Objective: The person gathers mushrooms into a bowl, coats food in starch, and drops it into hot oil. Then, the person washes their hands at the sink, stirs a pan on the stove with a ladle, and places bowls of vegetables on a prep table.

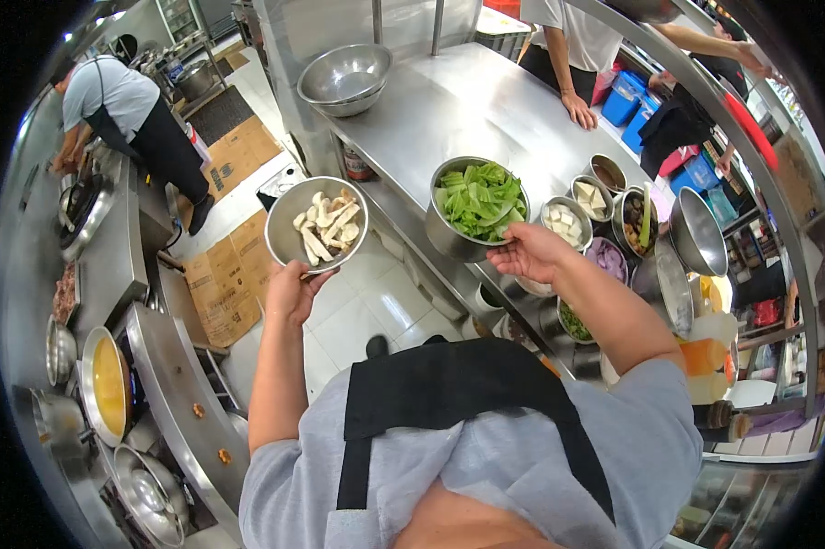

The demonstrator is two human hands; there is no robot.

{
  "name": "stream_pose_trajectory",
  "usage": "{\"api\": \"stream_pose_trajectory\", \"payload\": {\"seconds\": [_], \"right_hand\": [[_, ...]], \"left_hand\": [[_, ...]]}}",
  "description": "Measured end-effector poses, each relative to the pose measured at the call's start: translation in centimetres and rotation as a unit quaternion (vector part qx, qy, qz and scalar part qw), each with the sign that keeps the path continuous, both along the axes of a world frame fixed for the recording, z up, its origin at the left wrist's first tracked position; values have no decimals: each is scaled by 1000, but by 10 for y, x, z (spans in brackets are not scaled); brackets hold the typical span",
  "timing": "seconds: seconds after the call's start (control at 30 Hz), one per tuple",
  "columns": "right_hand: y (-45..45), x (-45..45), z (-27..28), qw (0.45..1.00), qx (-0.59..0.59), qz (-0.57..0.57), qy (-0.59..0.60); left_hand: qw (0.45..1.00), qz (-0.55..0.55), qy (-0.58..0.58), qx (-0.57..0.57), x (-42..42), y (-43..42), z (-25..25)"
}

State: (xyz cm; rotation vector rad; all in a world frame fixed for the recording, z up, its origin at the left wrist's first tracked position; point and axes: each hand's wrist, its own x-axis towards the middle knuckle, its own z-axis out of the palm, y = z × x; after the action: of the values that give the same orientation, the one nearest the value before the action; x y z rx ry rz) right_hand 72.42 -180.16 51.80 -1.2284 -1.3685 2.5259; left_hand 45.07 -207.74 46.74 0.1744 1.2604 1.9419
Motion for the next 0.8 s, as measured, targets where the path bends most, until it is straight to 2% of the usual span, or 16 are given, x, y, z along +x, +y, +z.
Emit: {"api": "stream_pose_trajectory", "payload": {"seconds": [0.13,0.2,0.33,0.47,0.53,0.6,0.73,0.8], "right_hand": [[14,-23,-3,998,25,-33,-48],[25,-34,-9,996,32,-41,-68],[39,-51,-19,995,-12,-66,-80],[50,-65,-35,982,-19,-137,-130],[59,-72,-44,983,-35,-144,-106],[69,-76,-56,981,-39,-162,-101],[88,-90,-62,980,-18,-143,-137],[92,-98,-56,977,29,-136,-164]], "left_hand": [[999,-33,-22,24,-45,61,-12],[995,-89,-39,35,-76,98,-23],[982,-172,-68,37,-127,179,-48],[974,-206,-94,-2,-149,255,-48],[977,-208,-52,18,-152,289,-57],[967,-244,-63,42,-159,316,-63],[963,-252,-88,39,-169,361,-73],[967,-198,-151,49,-172,374,-77]]}}
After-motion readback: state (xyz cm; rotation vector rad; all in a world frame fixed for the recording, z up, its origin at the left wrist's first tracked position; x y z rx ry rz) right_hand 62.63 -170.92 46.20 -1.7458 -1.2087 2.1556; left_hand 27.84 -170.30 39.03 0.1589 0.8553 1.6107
